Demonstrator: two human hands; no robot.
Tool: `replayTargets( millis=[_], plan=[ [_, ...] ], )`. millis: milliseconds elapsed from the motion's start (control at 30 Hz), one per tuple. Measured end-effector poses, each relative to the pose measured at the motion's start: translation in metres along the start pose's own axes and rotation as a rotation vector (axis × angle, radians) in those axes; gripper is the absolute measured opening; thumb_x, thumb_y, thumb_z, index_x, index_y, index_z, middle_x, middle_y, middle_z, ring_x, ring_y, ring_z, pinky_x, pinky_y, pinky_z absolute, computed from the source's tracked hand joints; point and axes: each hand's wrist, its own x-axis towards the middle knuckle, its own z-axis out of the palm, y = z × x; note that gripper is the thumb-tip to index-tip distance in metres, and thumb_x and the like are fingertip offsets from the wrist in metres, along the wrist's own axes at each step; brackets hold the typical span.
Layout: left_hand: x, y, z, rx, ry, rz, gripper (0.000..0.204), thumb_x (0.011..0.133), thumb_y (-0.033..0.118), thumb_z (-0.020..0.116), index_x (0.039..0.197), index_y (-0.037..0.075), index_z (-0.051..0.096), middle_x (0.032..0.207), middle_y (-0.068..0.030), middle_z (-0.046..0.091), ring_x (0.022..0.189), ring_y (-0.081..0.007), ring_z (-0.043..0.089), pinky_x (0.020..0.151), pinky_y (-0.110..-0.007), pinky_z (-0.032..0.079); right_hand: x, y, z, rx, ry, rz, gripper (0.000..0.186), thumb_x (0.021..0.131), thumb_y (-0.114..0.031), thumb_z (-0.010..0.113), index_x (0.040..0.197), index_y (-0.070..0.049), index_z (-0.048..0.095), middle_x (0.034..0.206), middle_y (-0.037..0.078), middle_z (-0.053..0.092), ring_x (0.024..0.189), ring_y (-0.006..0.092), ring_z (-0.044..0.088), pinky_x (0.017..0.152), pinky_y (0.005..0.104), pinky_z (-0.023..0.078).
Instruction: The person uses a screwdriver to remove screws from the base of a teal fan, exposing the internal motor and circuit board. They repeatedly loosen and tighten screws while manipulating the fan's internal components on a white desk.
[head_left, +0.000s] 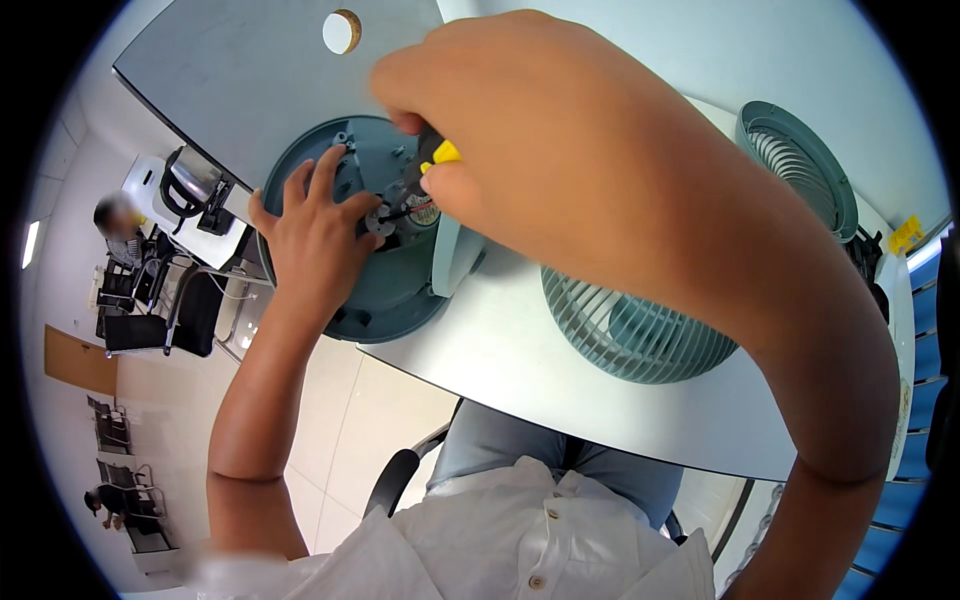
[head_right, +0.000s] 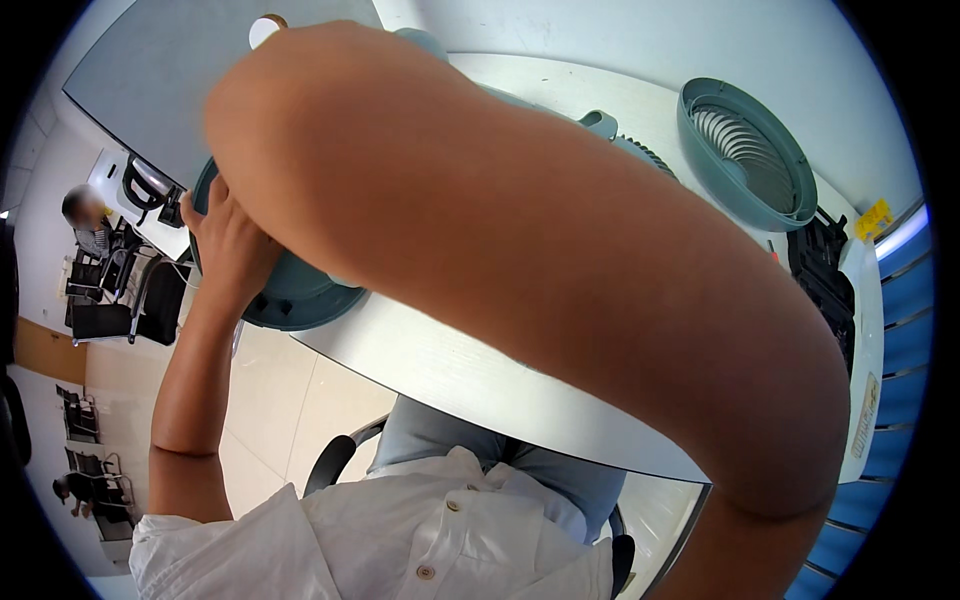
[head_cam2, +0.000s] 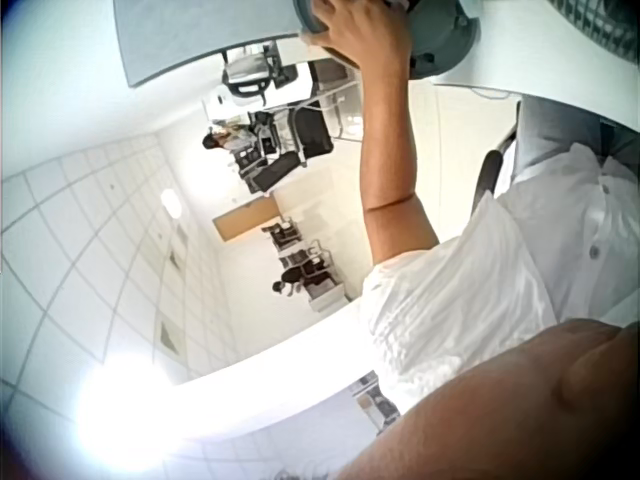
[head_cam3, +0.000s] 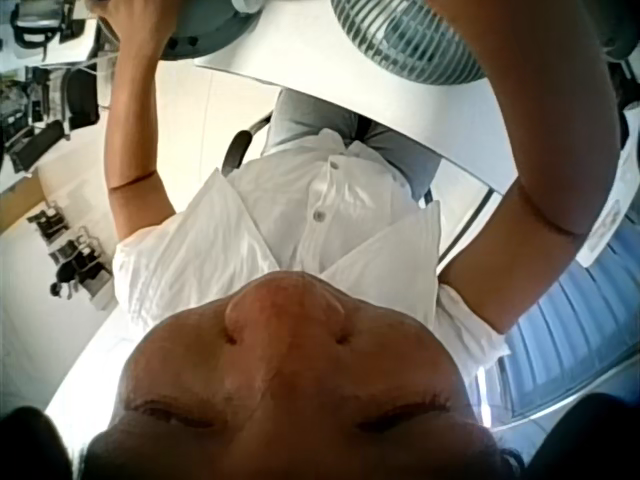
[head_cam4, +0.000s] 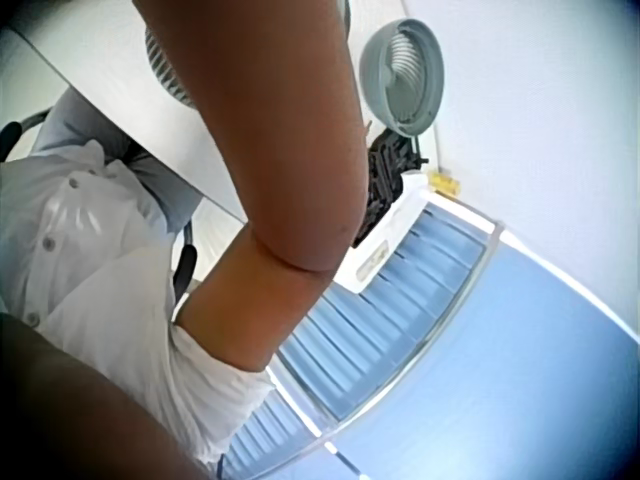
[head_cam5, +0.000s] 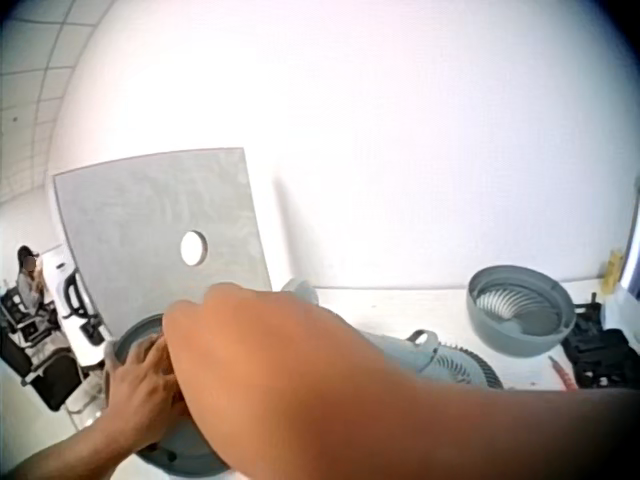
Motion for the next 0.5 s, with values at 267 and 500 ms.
replayTargets(
  millis=[267, 500],
  plan=[
    [-0.001, 0.002, -0.008, -0.029, -0.049, 0.009, 0.034, 0.068, 0.026, 0.087, 0.1, 0.028, 0.077, 0.151, -0.0039, 0.045, 0.138, -0.0293, 0.042, 0.107, -0.07, 0.022, 0.008, -0.009, -0.03, 0.13, -0.187, 0.061, 0.019, 0.075, -0.011, 0.074, 0.093, -0.006, 0.069, 0.088, 0.014, 0.071, 0.087, 0.0304, 0.07, 0.076, 0.0392, 0.056],
    [0.003, 0.002, -0.012, -0.023, -0.085, 0.016, 0.033, 0.07, 0.028, 0.086, 0.102, 0.028, 0.077, 0.152, -0.005, 0.044, 0.14, -0.0293, 0.04, 0.108, -0.07, 0.022, 0.013, -0.013, -0.069, 0.313, -0.434, 0.128, 0.024, 0.088, -0.016, 0.064, 0.092, 0.007, 0.066, 0.098, 0.027, 0.068, 0.094, 0.0378, 0.067, 0.082, 0.0429, 0.053]
  ],
)
